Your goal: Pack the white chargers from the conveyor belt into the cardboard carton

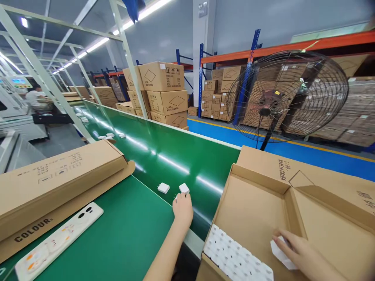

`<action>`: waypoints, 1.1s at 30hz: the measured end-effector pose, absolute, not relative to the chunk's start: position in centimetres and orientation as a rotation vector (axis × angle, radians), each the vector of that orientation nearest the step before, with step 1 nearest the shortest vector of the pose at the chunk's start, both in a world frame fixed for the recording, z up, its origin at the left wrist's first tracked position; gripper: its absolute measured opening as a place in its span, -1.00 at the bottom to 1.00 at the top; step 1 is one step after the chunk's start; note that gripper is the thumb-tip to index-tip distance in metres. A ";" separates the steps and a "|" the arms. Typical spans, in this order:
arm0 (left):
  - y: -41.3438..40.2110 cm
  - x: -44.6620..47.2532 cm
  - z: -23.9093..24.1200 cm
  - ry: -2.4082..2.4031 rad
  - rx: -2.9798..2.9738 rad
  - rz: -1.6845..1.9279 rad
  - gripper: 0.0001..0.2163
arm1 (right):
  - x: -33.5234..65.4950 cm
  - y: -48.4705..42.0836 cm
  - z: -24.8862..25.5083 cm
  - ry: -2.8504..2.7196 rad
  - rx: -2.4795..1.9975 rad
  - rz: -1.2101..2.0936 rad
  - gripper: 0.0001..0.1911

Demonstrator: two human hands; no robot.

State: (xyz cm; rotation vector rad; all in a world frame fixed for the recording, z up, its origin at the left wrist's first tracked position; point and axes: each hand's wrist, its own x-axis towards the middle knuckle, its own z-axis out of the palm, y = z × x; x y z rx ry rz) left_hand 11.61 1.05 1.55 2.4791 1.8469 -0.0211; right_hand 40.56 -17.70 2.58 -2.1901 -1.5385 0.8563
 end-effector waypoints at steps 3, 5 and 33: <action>2.0 11.5 2.3 1.652 2.548 -0.135 -0.64 | 39.3 -19.1 1.7 -1.599 -2.151 0.925 -0.55; 2.7 11.2 2.8 1.504 2.592 -0.189 -0.64 | 38.0 -19.8 2.1 -1.569 -2.069 1.012 -0.54; -10.3 10.4 8.3 0.412 2.419 0.923 -0.53 | 36.5 -20.5 5.2 -1.591 -2.019 0.961 -0.43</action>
